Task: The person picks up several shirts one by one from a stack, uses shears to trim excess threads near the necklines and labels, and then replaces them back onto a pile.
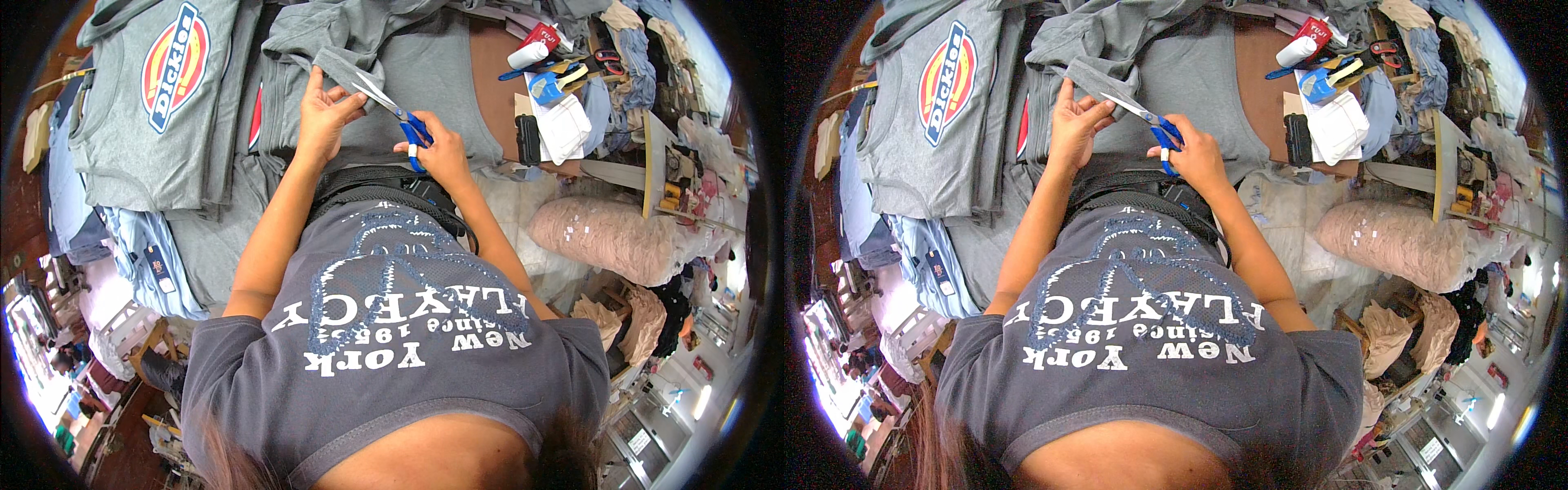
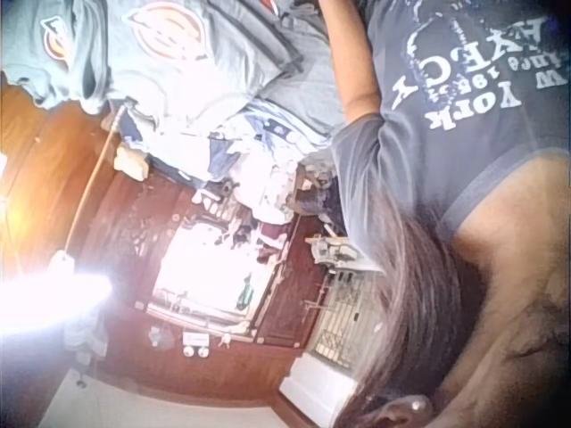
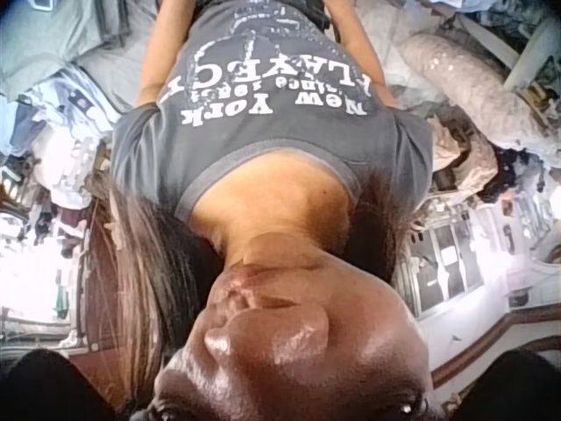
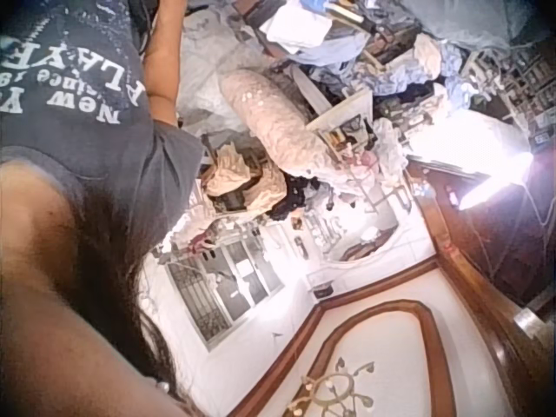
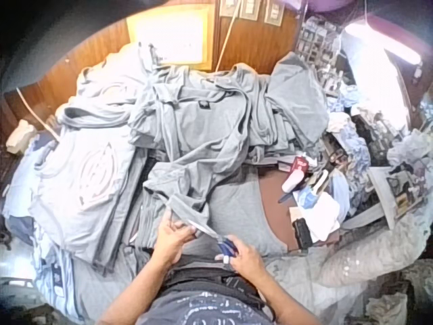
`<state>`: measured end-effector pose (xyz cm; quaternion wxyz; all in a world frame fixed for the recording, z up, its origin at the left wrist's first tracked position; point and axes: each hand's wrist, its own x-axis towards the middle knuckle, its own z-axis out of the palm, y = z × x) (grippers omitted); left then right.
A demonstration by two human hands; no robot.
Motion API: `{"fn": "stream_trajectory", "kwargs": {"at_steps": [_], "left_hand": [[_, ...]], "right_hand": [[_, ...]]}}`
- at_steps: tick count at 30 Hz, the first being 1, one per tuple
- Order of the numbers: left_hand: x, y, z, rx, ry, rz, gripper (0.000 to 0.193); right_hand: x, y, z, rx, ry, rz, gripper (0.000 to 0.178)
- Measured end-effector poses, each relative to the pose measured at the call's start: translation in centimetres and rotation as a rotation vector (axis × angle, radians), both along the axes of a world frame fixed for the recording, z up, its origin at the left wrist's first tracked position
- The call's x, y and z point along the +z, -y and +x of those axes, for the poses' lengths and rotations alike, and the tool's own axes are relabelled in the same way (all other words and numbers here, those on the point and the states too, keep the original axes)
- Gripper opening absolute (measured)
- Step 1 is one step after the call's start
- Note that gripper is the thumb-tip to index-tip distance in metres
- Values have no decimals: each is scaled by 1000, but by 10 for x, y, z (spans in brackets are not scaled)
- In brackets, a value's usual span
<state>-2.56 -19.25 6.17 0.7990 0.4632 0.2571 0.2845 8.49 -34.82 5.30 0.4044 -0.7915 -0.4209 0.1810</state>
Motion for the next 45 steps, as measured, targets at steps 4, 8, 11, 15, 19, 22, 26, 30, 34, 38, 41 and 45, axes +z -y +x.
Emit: {"fn": "stream_trajectory", "kwargs": {"at_steps": [4,8,11,15,19,22,26,30,34,38,41,45], "left_hand": [[-1,1,1,22,3,-9,73],[0,1,1,10,5,8,75],[0,1,1,-8,16,20,78],[-6,2,1,4,30,26,80],[-4,5,3,34,34,35,82],[-5,5,3,19,23,28,83],[-5,7,4,8,26,30,84],[-7,9,4,33,12,21,79],[-2,10,4,21,35,12,70],[-1,9,3,16,28,23,73],[-1,9,4,28,39,21,75],[-2,9,3,34,48,29,78]], "right_hand": [[-3,2,2,14,-24,0,47],[-3,4,5,16,-34,-48,47],[-2,4,5,8,-18,-67,49],[10,-2,5,13,-6,-99,52],[12,-6,6,32,-18,-93,52],[12,-6,7,43,-22,-100,51],[-3,1,9,40,-57,-74,53],[5,2,5,17,-23,-103,58],[9,0,7,47,-35,-134,60],[9,-2,7,48,-35,-115,57],[5,-1,7,51,-29,-102,55],[1,4,8,51,-80,-119,53]]}}
